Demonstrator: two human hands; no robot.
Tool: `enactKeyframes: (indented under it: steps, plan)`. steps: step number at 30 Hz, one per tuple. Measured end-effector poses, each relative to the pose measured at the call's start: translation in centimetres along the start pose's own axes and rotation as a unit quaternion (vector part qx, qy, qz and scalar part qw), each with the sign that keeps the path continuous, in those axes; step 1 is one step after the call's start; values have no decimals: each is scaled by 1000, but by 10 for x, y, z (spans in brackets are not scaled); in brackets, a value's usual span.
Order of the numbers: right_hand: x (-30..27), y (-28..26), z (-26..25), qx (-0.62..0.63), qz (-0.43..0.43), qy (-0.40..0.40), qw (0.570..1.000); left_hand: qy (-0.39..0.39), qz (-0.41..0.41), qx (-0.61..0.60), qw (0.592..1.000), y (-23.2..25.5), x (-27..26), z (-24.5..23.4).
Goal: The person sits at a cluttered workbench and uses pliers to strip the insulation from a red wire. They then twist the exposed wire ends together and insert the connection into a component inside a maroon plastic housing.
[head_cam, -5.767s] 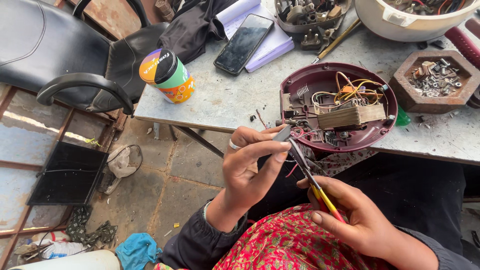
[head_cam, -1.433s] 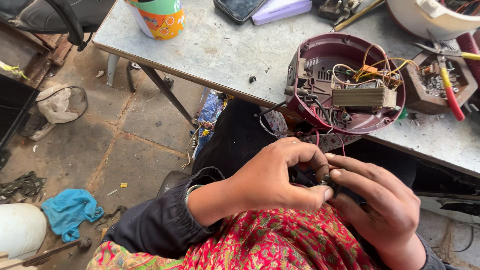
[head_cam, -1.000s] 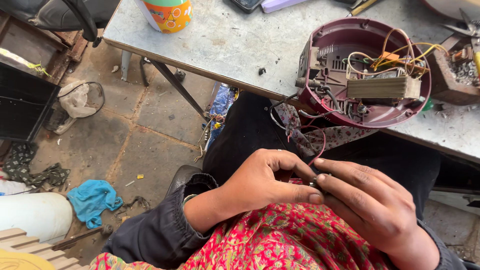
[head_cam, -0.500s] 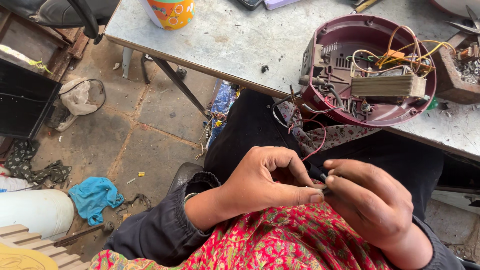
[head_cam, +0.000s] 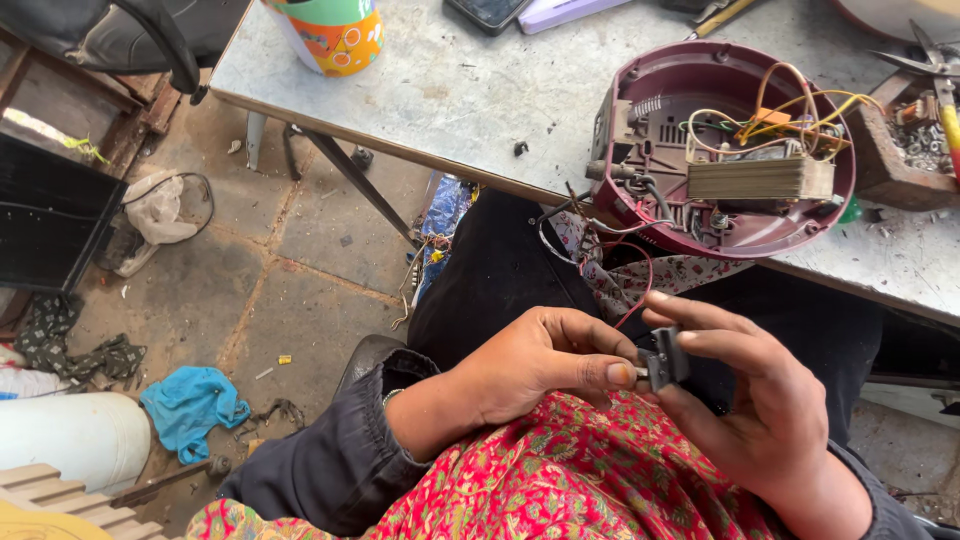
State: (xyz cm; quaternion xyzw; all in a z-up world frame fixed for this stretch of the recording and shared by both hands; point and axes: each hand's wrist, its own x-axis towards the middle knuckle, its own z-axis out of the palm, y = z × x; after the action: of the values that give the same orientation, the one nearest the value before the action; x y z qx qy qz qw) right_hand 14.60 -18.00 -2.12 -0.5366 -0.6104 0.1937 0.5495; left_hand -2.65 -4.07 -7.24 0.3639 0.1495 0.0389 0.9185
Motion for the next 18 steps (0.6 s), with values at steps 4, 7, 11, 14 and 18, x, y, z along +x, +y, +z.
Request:
enactKeyframes:
  steps: [4, 7, 11, 14, 18]
  plan:
    - [2, -4, 0, -126, -23, 1, 992, -3, 23, -39, 999, -7, 0, -2]
    - [2, -8, 3, -179, -21, 16, 983, 5, 25, -67, 997, -9, 1, -4]
    - [1, -9, -5, -73, 24, -12, 997, -15, 50, -71, 996, -12, -1, -4]
    - [-6, -6, -5, 9, 61, -6, 998, -11, 54, -48, 997, -12, -3, -3]
    - [-17, 2, 2, 25, 75, 24, 997, 7, 72, -18, 997, -9, -5, -2]
